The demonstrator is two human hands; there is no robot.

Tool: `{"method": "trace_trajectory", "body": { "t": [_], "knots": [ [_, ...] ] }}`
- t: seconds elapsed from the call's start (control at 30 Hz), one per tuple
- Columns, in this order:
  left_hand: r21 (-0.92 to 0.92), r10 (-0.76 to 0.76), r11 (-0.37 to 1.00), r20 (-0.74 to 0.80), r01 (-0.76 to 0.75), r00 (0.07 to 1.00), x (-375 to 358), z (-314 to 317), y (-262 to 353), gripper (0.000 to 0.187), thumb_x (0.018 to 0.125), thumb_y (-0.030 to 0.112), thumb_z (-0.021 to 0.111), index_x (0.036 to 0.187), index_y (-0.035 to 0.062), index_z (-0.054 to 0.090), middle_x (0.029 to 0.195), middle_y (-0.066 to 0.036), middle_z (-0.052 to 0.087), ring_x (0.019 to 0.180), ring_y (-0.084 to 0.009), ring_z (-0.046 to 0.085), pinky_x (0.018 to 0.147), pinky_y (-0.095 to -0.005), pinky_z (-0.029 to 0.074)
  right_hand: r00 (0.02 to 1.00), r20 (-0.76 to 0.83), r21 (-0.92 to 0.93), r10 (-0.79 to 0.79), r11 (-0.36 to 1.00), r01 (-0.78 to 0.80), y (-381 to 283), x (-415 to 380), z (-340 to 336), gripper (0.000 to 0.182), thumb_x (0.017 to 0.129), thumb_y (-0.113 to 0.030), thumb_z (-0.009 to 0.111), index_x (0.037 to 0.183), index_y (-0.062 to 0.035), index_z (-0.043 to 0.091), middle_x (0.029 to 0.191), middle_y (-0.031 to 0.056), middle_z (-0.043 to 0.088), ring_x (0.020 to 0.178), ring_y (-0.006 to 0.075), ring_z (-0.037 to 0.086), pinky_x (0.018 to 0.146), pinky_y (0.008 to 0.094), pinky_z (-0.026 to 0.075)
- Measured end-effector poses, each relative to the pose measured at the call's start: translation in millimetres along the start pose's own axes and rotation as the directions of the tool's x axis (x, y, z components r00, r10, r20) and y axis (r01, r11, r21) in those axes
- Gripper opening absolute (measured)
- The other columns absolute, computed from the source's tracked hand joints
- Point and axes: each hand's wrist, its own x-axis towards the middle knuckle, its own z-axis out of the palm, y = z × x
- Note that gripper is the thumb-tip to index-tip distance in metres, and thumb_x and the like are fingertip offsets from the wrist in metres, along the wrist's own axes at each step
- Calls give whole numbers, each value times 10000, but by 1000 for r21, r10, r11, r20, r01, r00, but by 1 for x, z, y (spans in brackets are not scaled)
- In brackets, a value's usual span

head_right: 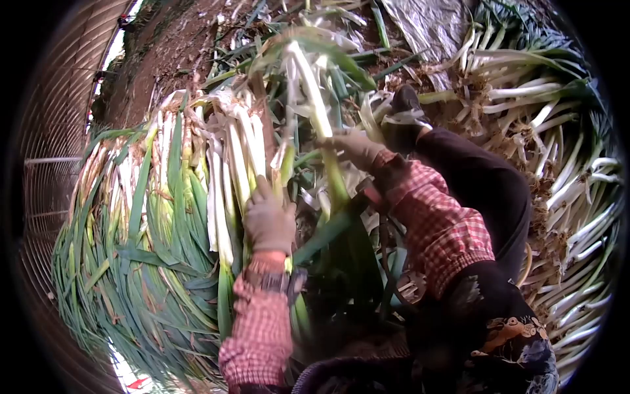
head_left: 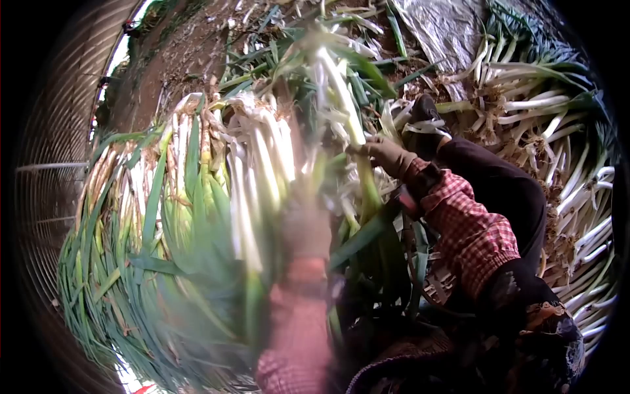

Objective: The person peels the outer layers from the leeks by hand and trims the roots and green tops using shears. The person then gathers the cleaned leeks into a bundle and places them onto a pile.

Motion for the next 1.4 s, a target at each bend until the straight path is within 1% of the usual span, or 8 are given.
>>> {"method": "trace_trajectory", "body": {
  "t": [0.1,0.37,0.63,0.8,0.93,1.07,1.23,1.4],
  "knots": [
    [49,-234,972,333,232,913,30,-18,25,467,932,266,715,1321,25,624,1303,-223,638,1008,-375,725,834,-464,608,992,97,-298,-84,948,109,-49,-19,19,339,908,-257,774,1093,24,738,948,126,746,853,214,725,788,346,598],
    [-257,438,898,463,-356,770,-41,22,26,364,862,185,679,1223,172,726,1167,-170,734,1137,-366,685,1009,-447,528,922,-83,-621,-379,743,250,-93,-100,54,1031,847,-344,843,1528,148,245,1085,219,732,918,247,739,849,350,600],
    [-172,-392,868,340,466,855,1,-58,-29,789,750,424,916,1294,16,515,1255,-209,642,1168,-327,659,974,-444,561,975,-205,-249,-91,968,38,-32,-71,95,492,842,-267,760,1125,115,634,962,167,706,800,232,709,689,327,596],
    [-187,-398,829,465,527,791,9,-51,-31,866,701,398,942,1326,7,487,1324,-231,624,1214,-339,642,1038,-426,532,942,270,-699,-198,632,333,4,-15,123,365,869,-222,685,1092,67,682,996,159,693,825,227,677,741,338,567],
    [-415,-303,683,589,602,749,10,-65,-59,709,730,175,842,1307,-85,523,1271,-223,649,1148,-320,659,981,-371,537,999,37,-486,12,874,8,35,27,132,343,921,-182,644,1153,70,675,1039,187,700,827,233,697,760,331,575],
    [-581,-227,606,529,544,818,12,-2,-106,527,735,92,755,1201,-80,576,1112,-182,702,966,-281,678,873,-358,547,961,247,-805,-127,525,276,21,9,130,367,929,-193,648,1157,94,647,1089,229,688,762,257,707,732,347,596],
    [-462,-168,735,585,496,794,13,-24,-101,890,739,139,755,1466,-168,343,1226,-253,652,1061,-287,661,948,-364,533,990,114,-187,82,981,-59,31,12,124,445,940,-304,645,1202,53,611,1077,189,663,841,237,664,720,326,578],
    [-679,-125,444,599,585,791,-6,-41,-105,993,767,47,769,1534,-195,187,1191,-221,669,1072,-248,670,944,-309,539,980,60,167,189,966,-196,35,3,125,442,1019,-462,553,1103,-33,618,916,87,633,633,159,562,562,281,495]
  ]
}}
